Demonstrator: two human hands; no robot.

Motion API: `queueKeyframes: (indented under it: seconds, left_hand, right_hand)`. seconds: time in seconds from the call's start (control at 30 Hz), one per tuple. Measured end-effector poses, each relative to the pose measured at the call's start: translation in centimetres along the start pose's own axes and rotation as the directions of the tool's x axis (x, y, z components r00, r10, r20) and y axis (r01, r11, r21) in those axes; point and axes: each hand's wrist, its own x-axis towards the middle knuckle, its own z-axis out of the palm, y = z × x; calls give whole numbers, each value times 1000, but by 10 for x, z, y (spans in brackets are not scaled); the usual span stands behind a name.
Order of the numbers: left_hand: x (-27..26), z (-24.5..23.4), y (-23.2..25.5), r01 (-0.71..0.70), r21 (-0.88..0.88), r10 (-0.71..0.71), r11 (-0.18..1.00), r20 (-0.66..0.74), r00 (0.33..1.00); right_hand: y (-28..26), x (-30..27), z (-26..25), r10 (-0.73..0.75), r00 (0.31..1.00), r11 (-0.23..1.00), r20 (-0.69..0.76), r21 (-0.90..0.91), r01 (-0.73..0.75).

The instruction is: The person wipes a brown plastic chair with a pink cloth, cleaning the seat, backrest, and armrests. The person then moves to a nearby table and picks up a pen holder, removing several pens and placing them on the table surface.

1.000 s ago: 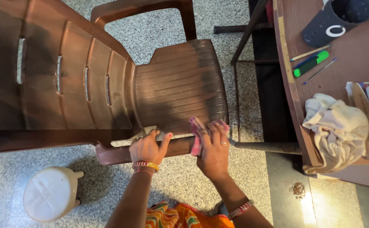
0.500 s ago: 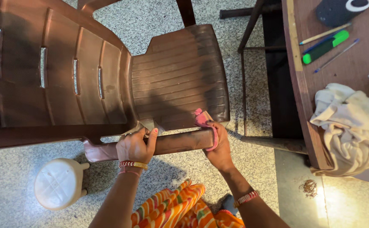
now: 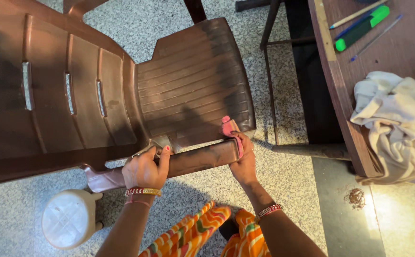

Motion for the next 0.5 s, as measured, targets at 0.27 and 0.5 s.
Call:
queueKeyframes:
  seconds: [0.27, 0.5]
  left_hand:
    - [1, 17, -13, -41, 125, 48, 991, -49, 998]
    - [-1, 21, 100, 12, -70, 1, 997, 181, 983]
  right_hand:
    - [40, -6, -4, 88, 996, 881, 17, -467, -69]
    - [11, -8, -50, 244, 889, 670, 388, 595, -444]
